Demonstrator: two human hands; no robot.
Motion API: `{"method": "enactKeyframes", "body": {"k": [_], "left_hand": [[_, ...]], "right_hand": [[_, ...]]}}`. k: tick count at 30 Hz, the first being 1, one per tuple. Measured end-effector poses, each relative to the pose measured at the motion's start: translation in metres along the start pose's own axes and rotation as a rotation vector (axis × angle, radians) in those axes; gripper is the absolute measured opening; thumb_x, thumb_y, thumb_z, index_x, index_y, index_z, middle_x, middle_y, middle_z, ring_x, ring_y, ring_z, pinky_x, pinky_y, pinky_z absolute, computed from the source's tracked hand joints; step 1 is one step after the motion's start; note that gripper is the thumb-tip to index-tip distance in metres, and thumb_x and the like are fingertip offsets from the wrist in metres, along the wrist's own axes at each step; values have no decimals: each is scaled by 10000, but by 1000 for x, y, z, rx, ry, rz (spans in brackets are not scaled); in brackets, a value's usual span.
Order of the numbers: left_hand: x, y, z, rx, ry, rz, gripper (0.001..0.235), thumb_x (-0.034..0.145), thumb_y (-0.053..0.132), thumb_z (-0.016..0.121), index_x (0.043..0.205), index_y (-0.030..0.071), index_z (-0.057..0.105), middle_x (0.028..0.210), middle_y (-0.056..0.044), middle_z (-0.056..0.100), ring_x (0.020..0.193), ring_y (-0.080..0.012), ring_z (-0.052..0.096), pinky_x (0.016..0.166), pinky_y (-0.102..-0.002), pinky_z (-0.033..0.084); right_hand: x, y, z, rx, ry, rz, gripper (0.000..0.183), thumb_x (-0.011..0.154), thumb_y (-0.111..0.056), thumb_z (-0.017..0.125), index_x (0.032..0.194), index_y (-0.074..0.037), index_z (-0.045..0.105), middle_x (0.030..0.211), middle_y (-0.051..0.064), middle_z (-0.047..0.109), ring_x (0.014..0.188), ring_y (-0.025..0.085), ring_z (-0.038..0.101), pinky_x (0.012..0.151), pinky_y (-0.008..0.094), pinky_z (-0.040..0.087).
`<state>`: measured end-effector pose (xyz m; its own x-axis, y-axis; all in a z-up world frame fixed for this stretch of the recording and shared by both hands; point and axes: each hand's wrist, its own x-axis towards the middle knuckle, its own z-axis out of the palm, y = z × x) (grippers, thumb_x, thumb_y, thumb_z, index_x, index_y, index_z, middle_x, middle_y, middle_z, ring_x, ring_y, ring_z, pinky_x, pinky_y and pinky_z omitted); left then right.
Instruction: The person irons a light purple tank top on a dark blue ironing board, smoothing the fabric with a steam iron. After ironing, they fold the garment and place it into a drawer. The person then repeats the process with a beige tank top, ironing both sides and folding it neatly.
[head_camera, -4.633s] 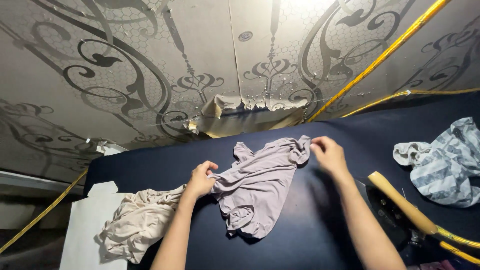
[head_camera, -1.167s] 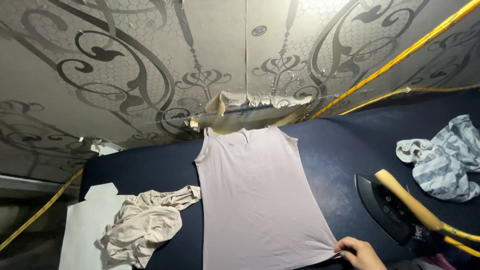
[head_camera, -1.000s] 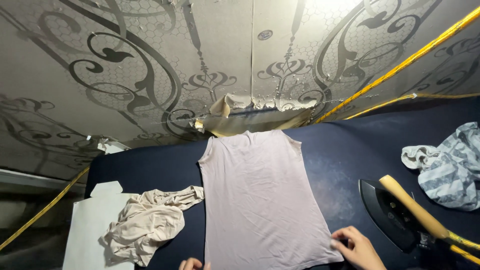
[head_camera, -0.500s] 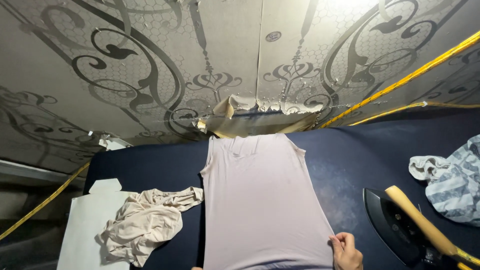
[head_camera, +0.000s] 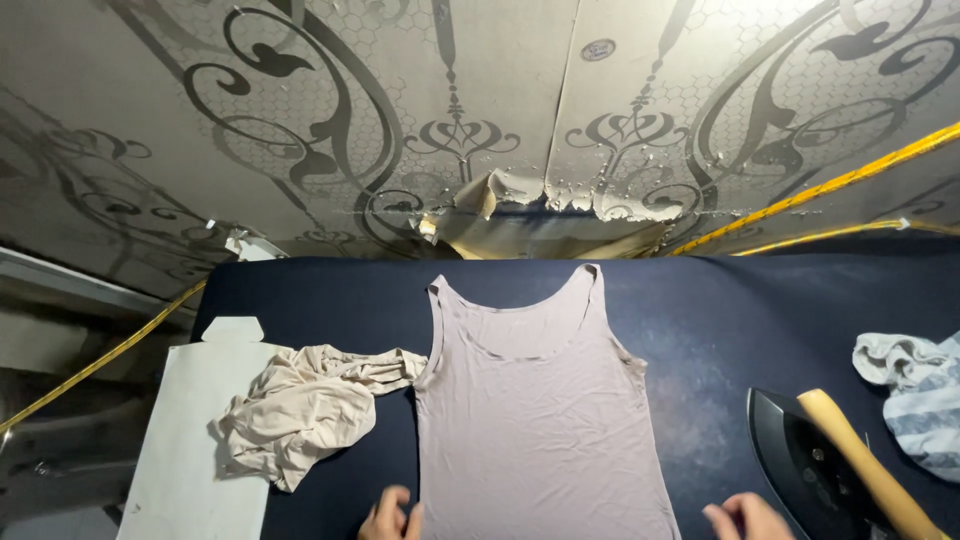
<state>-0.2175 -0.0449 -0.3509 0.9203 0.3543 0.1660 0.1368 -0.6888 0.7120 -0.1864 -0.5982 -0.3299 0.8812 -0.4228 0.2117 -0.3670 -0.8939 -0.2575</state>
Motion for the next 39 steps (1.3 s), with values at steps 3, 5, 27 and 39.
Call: {"method": "enactKeyframes", "body": {"k": [3,5,27,39], "left_hand": [[93,107,-8,74,8,47,382,743,175,795,1092,101,660,858,-132,625,717,-313,624,604,-418,524],[135,142,-8,135,20,104,440,815,211,765,1221,102,635,1036,-170,627,925,-379,635,725,-462,533],[179,132,7,215,70,238,418,817,299,750,1202,147,699,1263,-146,564,1135,-342,563,908,-481,469],[256,192,28,256,30,348,152,795,321,776,856,182,772,1034,-18,629,1057,-264,558,894,-491,407]], "right_hand": [[70,-8,-79,-235,169,-96,320,792,-424,832,956,-184,698,896,62,641,858,253,627,771,391,515],[103,57,-54,-427,342,-172,341,870,-486,784,1033,-205,679,1032,27,652,1029,226,625,859,355,502],[165,-112,-161,225,-517,-351,380,837,-352,755,1119,-112,666,1051,78,639,832,263,684,705,367,575],[114,-254,-94,91,-596,-471,592,720,-368,792,1132,-112,452,1062,160,630,919,412,669,729,529,526]]}}
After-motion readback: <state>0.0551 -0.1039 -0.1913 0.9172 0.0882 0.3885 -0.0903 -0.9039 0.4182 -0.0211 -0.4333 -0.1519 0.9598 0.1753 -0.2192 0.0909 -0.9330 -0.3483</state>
